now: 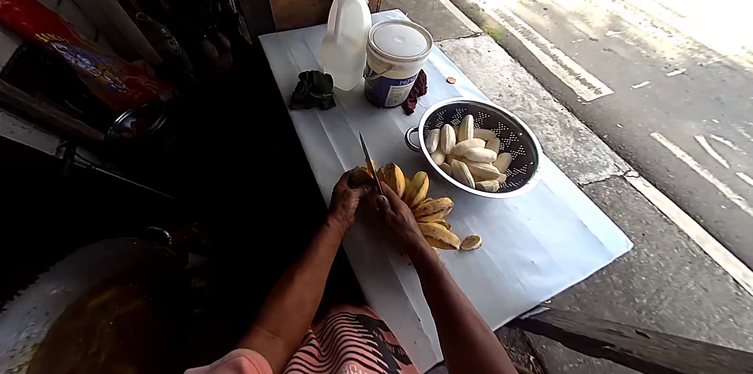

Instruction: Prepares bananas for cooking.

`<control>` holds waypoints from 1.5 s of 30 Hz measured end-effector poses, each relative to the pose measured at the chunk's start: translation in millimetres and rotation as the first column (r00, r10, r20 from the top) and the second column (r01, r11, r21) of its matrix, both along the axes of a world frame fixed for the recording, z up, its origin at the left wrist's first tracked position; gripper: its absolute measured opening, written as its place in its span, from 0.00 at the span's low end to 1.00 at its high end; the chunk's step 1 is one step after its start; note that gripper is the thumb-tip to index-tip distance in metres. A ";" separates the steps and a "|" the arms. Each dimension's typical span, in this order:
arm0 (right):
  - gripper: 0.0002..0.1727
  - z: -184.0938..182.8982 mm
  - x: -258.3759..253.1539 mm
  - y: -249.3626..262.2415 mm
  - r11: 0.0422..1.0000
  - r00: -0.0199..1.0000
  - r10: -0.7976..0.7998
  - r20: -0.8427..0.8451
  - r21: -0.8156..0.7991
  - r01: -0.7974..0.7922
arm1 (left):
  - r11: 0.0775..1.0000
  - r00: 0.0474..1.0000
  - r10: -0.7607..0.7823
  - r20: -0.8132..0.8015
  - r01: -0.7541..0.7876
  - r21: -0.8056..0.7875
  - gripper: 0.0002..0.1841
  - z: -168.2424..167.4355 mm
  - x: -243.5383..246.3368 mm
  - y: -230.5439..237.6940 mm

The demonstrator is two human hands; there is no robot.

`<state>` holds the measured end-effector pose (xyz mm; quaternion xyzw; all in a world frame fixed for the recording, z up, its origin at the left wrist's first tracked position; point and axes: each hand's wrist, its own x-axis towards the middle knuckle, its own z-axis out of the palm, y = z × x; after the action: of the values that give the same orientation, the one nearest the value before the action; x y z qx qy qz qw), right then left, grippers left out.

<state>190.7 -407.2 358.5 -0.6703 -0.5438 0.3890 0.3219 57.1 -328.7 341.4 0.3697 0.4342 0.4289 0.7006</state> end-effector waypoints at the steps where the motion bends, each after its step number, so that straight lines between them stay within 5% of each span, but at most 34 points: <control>1: 0.31 -1.8 0.7 -1.2 1.000 1.000 0.004 -0.031 0.004 -0.003 | 1.000 1.000 0.005 0.023 -0.004 -0.017 0.26 0.5 -0.2 -0.5; 9: 0.22 1.1 2.7 12.1 0.971 0.837 -0.237 -0.493 -0.136 0.194 | 0.989 0.995 -0.040 0.096 0.026 0.145 0.27 -16.7 -11.1 -7.7; 14: 0.21 -5.9 -4.3 16.2 0.971 0.829 -0.235 -0.507 -0.159 0.177 | 0.987 0.955 0.105 -0.276 -0.067 0.143 0.38 -20.3 13.9 -17.1; 19: 0.21 -9.4 1.7 21.9 0.955 0.847 -0.290 -0.446 -0.075 0.287 | 0.950 0.795 0.133 -0.592 0.068 0.304 0.31 -16.9 15.6 -26.0; 21: 0.19 -14.1 -1.3 14.4 0.951 0.911 -0.273 -0.308 0.054 0.303 | 0.955 0.829 0.187 -0.527 -0.029 0.294 0.19 -19.9 13.0 -17.8; 23: 0.37 -15.0 -9.1 5.1 0.951 0.968 -0.250 -0.021 0.184 0.249 | 0.962 0.891 0.222 -0.396 -0.135 0.236 0.10 -20.3 11.6 -10.2; 25: 0.52 -15.9 -16.9 0.5 0.942 0.948 -0.262 0.182 0.263 0.210 | 0.970 0.948 0.202 -0.246 -0.160 0.181 0.09 -17.8 13.2 -7.5; 27: 0.56 -15.0 -17.3 -0.9 0.934 0.929 -0.300 0.218 0.264 0.240 | 0.983 0.983 0.131 -0.126 -0.112 0.145 0.09 -13.8 12.2 -6.5; 29: 0.54 -8.3 -7.7 -2.6 0.936 0.948 -0.308 0.080 0.205 0.287 | 0.989 0.998 0.026 -0.057 -0.017 0.149 0.09 -13.8 6.7 -3.7; 31: 0.46 1.7 9.2 -8.3 0.947 0.918 -0.290 -0.272 0.060 0.316 | 0.981 0.988 -0.090 -0.127 0.110 0.162 0.12 -11.7 -1.2 -2.8; 34: 0.29 23.8 36.0 -17.0 0.938 0.616 -0.293 -0.731 -0.095 0.333 | 0.912 0.838 -0.015 -0.545 0.235 0.336 0.20 9.4 -7.2 -2.4; 37: 0.22 53.5 64.8 -13.8 0.825 0.399 -0.370 -0.839 -0.099 0.556 | 0.814 0.777 0.227 -0.587 0.180 0.552 0.26 38.6 10.4 -2.3; 40: 0.28 74.5 56.7 -27.7 0.714 0.365 -0.478 -0.799 -0.111 0.691 | 0.934 0.870 -0.159 -0.468 0.287 0.215 0.29 56.4 40.8 3.9; 42: 0.26 61.9 21.4 -57.1 0.768 0.486 -0.437 -0.756 -0.032 0.640 | 0.920 0.861 -0.392 -0.324 0.376 -0.114 0.36 48.4 57.6 21.8; 45: 0.24 12.9 -15.5 -96.4 0.773 0.687 -0.432 -0.584 0.152 0.616 | 0.867 0.818 -0.496 -0.290 0.455 -0.201 0.34 30.1 61.4 32.9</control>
<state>175.1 -503.6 371.4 -0.6033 -0.2759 0.3450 0.6640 118.5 -295.8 371.5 0.4898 0.4651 0.1440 0.7232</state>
